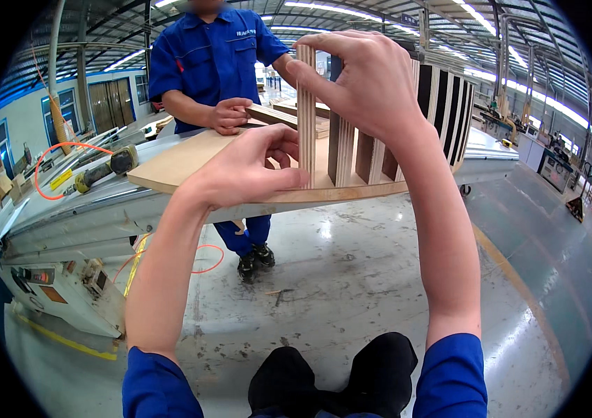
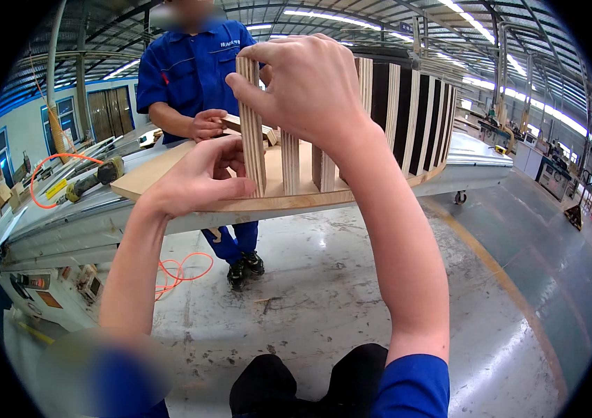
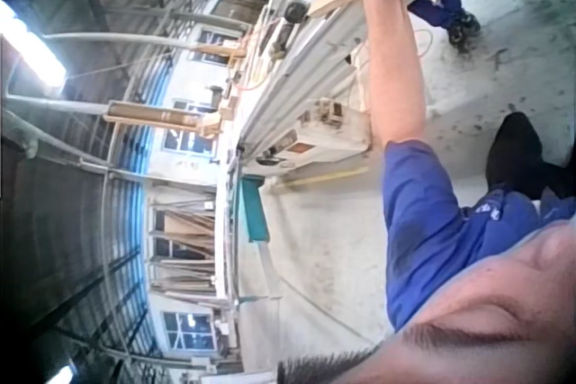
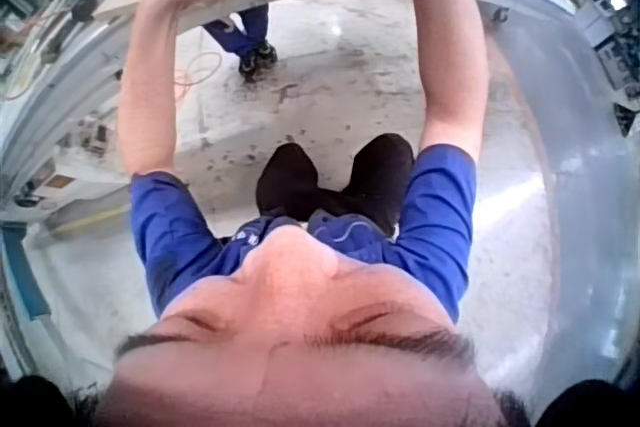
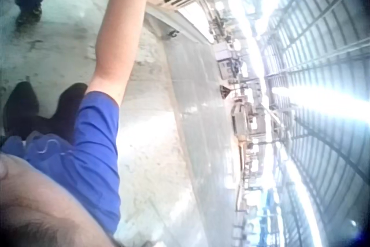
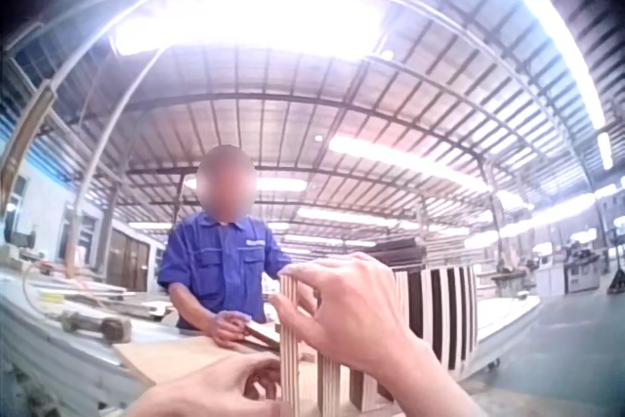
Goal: The person assembles a wooden furniture frame by attaching vertical slats to a curved base. They position each slat by hand and secure it using a pneumatic nail gun. A coworker assists by holding the base and handing over slats.
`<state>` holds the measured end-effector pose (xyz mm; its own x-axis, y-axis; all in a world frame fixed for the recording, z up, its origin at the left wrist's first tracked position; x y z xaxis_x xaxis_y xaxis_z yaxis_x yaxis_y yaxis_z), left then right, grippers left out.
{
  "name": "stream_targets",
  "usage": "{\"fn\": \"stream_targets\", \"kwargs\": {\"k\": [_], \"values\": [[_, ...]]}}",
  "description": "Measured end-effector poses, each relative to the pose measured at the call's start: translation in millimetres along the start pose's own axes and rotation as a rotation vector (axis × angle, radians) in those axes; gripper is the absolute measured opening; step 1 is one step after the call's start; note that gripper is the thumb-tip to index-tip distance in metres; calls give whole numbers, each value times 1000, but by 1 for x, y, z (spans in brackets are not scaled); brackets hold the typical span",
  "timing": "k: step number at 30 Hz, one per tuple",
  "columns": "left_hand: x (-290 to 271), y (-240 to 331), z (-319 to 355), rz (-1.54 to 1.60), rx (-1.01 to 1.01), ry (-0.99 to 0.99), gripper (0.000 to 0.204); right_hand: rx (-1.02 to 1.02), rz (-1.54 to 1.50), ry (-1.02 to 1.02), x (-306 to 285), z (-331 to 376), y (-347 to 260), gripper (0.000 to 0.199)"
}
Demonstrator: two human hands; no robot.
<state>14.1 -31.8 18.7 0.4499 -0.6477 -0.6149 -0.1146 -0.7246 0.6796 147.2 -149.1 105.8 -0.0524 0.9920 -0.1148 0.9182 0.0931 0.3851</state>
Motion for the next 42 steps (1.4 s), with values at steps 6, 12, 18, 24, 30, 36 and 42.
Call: {"fn": "stream_targets", "kwargs": {"k": [6,12,18,24,30,36,42], "values": [[2,-1,0,-38,13,-19,55,46,32,-53,1,-1,-2,37],[3,2,2,-65,-14,11,52,72,23,-25,5,1,-2,35],[6,5,1,-96,-8,34,48,55,30,2,3,2,-1,34],[5,2,0,-79,-1,42,45,95,51,-39,3,1,-2,34],[7,8,2,-83,-5,44,43,79,36,-23,2,2,-1,33],[4,2,3,-111,-4,30,43,70,32,-27,3,2,-3,34],[0,-5,2,60,-17,69,44,53,36,-32,1,3,-1,35]]}}
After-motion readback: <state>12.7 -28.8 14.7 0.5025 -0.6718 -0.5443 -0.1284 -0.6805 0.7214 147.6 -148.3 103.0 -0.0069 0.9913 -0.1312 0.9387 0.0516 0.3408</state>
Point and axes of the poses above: each hand's wrist, its own z-axis away from the middle knuckle, its own x-axis out of the palm, y = z × x, the point moved 4 cm from there along -z, towards the middle knuckle, and after that the axes turned 3 degrees about -y, right-handed, at the moved point
